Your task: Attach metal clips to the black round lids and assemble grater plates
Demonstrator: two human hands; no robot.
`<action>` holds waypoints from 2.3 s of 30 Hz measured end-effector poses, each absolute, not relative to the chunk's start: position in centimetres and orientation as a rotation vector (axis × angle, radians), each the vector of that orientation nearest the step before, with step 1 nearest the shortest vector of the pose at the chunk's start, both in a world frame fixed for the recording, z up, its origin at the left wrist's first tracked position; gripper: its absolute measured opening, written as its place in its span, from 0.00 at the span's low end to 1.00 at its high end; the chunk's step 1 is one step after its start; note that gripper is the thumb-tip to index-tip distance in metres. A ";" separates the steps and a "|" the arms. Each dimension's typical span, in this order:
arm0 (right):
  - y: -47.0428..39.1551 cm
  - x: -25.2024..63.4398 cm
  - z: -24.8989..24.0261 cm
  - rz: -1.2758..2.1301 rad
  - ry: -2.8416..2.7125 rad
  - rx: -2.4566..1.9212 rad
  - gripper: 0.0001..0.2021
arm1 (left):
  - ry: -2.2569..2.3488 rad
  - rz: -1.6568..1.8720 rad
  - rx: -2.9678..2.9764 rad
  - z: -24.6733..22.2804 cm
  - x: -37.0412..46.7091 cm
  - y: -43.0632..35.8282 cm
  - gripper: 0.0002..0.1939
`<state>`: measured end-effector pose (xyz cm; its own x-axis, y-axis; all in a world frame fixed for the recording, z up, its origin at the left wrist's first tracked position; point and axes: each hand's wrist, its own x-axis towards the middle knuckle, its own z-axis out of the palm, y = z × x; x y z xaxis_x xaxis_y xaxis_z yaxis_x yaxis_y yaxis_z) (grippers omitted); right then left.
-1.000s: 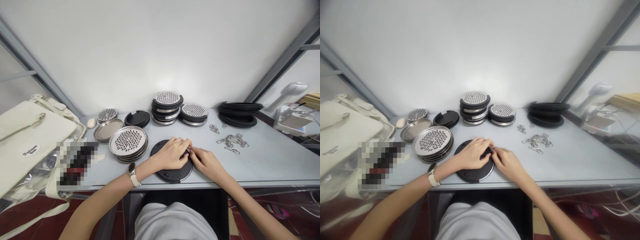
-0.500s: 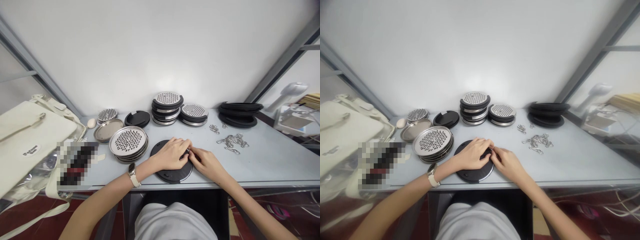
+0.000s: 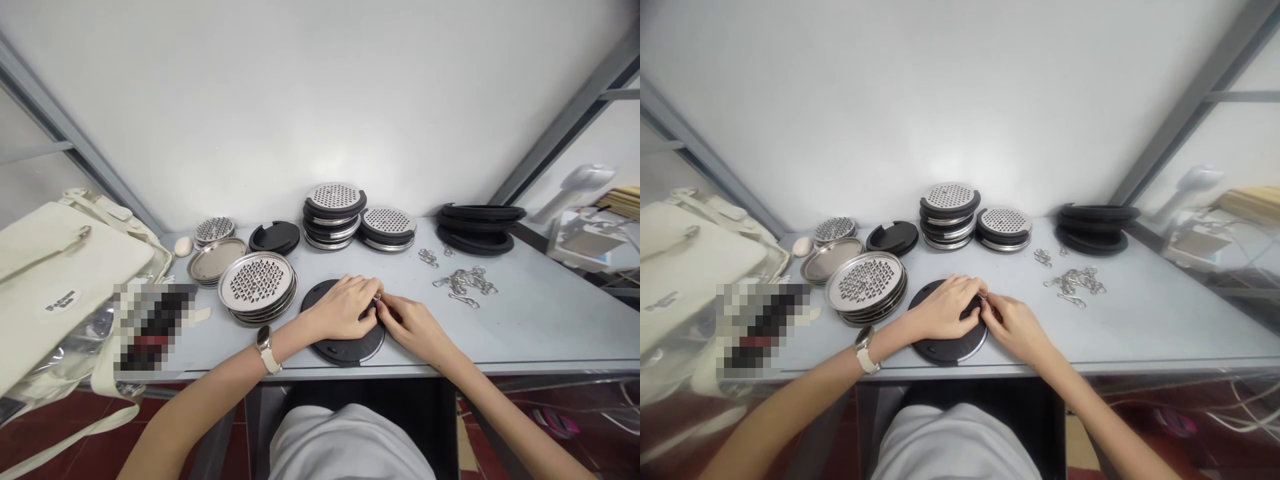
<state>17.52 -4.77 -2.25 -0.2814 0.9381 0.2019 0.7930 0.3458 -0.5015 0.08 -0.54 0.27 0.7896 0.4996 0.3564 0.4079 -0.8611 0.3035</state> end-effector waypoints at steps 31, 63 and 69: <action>-4.5 17.8 -2.6 0.444 -2.158 -1.521 0.14 | 0.701 0.707 2.702 0.1 0.0 -0.4 0.10; -4.6 17.8 -2.5 0.463 -2.112 -1.504 0.15 | 0.693 0.620 2.765 0.1 0.1 -0.4 0.13; -4.6 17.6 -2.3 0.471 -2.112 -1.495 0.15 | 0.691 0.618 2.733 0.1 0.1 -0.4 0.15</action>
<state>17.62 -4.64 -2.26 -0.2670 0.9421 0.2027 0.7669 0.3351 -0.5473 0.13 -0.36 0.09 0.7971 0.5001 0.3383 0.3918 -0.8547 0.3405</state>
